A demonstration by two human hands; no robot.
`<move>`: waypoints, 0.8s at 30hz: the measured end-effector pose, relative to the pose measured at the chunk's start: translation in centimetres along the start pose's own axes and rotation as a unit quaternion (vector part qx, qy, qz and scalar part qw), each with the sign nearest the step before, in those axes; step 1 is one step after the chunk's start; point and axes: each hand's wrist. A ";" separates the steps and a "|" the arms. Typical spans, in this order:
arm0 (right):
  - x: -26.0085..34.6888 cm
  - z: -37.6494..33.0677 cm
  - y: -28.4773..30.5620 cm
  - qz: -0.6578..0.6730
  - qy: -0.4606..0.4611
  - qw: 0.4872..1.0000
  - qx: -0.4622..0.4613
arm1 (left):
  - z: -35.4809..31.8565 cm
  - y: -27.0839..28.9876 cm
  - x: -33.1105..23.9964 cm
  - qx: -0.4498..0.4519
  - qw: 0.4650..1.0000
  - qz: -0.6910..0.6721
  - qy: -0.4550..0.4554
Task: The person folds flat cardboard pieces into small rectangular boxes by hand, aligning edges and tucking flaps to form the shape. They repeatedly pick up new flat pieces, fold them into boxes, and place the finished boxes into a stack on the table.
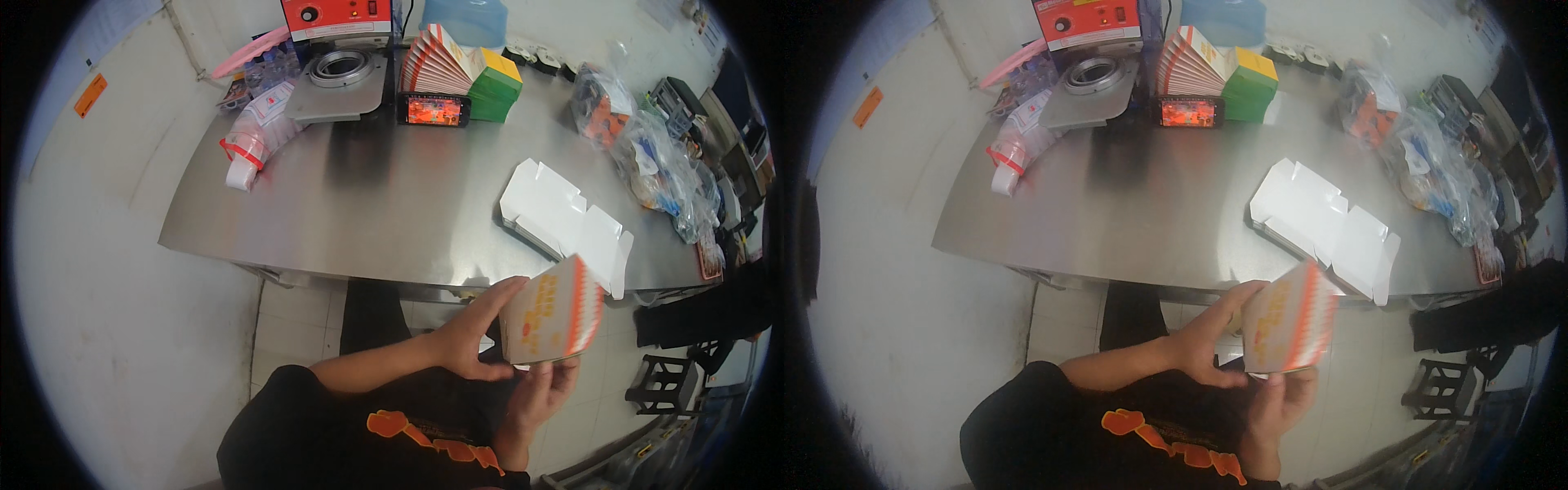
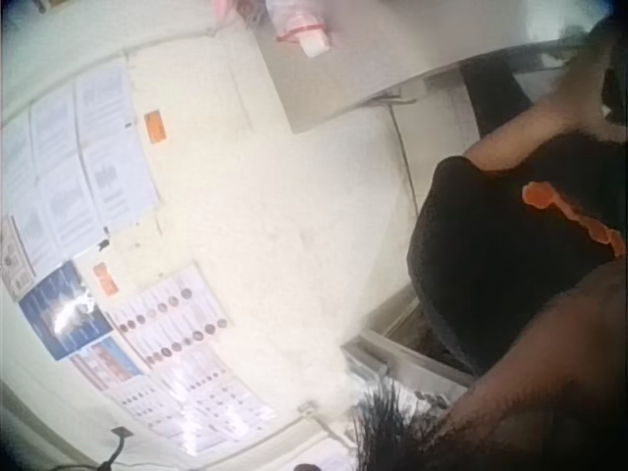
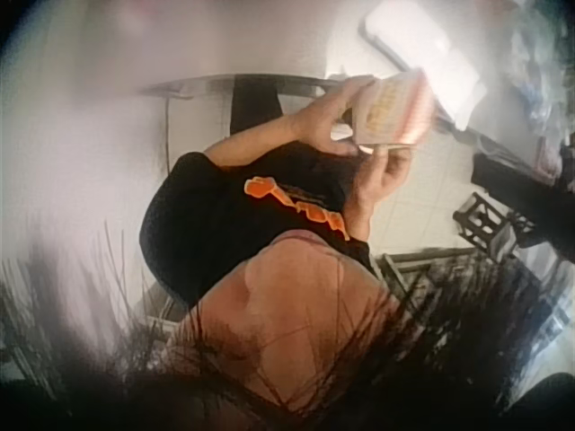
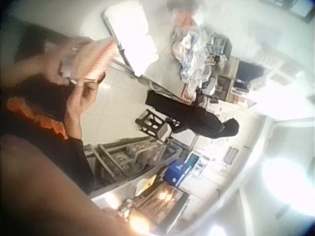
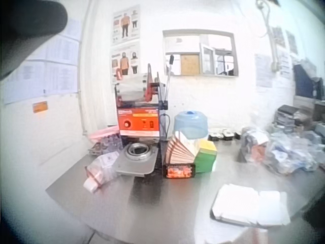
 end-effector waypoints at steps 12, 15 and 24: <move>-0.3 0.3 -0.9 -0.308 0.136 0.934 0.117 | 1.0 -0.2 1.1 -0.221 0.959 0.173 -0.027; 0.1 1.1 -1.2 -0.342 0.243 0.896 0.142 | 1.8 -0.6 0.5 -0.240 0.969 0.063 0.027; 0.0 2.5 -0.8 -0.430 0.279 0.858 0.013 | 1.5 0.0 -0.7 0.022 0.976 0.177 0.124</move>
Point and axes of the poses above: each hand's wrist, its own z-axis towards the middle knuckle, its own y-axis out of the back of the hand, x = y × z, and after that the axes turned 9 degrees about -y, right-handed
